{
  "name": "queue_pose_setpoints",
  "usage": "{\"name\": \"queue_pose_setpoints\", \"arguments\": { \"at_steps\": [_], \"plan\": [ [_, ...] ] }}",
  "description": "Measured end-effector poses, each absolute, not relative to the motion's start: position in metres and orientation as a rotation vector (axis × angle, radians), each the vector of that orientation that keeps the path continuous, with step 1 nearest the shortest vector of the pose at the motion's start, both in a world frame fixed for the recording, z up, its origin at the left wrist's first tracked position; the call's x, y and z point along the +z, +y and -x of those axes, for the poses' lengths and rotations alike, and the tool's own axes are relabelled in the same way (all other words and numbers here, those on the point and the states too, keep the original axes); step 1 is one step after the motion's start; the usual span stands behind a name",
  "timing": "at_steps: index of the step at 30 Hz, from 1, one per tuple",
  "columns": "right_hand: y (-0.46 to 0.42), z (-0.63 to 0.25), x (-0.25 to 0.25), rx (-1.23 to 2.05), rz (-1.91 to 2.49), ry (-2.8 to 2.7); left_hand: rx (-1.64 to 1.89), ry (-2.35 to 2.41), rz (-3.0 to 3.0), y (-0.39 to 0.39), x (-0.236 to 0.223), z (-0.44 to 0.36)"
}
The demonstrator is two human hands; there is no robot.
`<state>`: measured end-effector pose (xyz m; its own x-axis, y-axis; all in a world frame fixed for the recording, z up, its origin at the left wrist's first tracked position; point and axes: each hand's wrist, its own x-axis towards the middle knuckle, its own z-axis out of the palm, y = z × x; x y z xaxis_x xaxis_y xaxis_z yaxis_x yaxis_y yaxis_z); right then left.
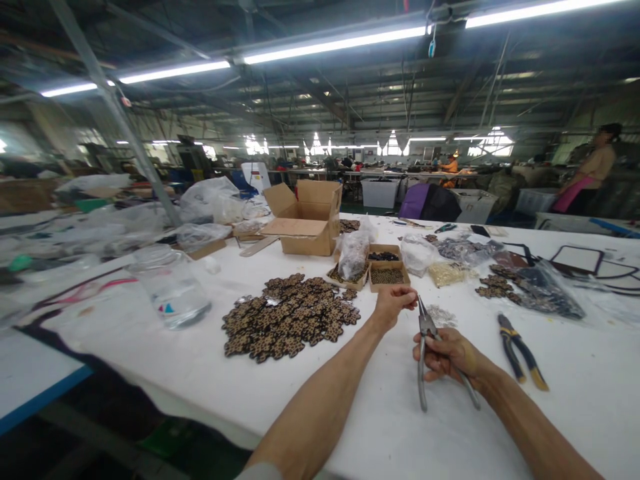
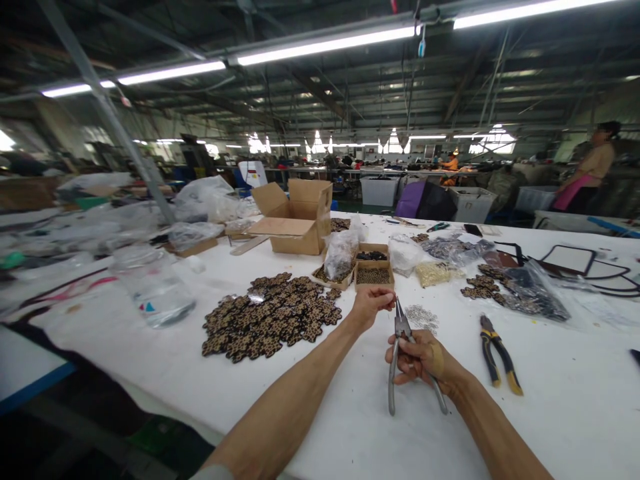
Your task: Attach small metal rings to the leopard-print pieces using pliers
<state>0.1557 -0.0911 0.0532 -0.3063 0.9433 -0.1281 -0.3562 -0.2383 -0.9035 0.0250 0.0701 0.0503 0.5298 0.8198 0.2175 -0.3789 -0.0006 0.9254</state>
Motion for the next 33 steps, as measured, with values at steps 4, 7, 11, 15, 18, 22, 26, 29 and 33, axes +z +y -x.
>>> {"name": "queue_pose_setpoints", "arguments": {
  "at_steps": [4, 7, 11, 15, 18, 22, 26, 29, 33],
  "plan": [
    [-0.088, -0.156, 0.045, 1.652, 0.973, -1.052, 1.019, 0.462, -1.278, 0.068, 0.055, -0.024],
    [-0.087, -0.156, 0.042, 1.61, 1.002, -1.083, 1.033, 0.457, -1.294, 0.066, 0.057, -0.025],
    [-0.09, -0.155, 0.044, 1.59, 1.011, -1.101, 1.046, 0.459, -1.274, 0.064, 0.061, -0.026],
    [-0.093, -0.152, 0.054, 1.485, 1.043, -1.169, 1.049, 0.445, -1.217, 0.059, 0.068, -0.025],
    [-0.092, -0.15, 0.062, 1.14, 1.167, -1.25, 1.033, 0.429, -1.247, 0.053, 0.071, -0.027],
    [-0.086, -0.157, 0.064, 0.442, 1.354, -1.405, 1.009, 0.438, -1.358, 0.043, 0.069, -0.034],
    [-0.078, -0.17, 0.058, 0.081, 1.433, -1.379, 0.97, 0.436, -1.479, 0.032, 0.068, -0.041],
    [-0.074, -0.177, 0.057, -0.063, 1.422, -1.357, 0.959, 0.468, -1.55, 0.027, 0.068, -0.043],
    [-0.073, -0.183, 0.06, -0.244, 1.375, -1.37, 0.95, 0.485, -1.601, 0.023, 0.067, -0.043]
  ]
}}
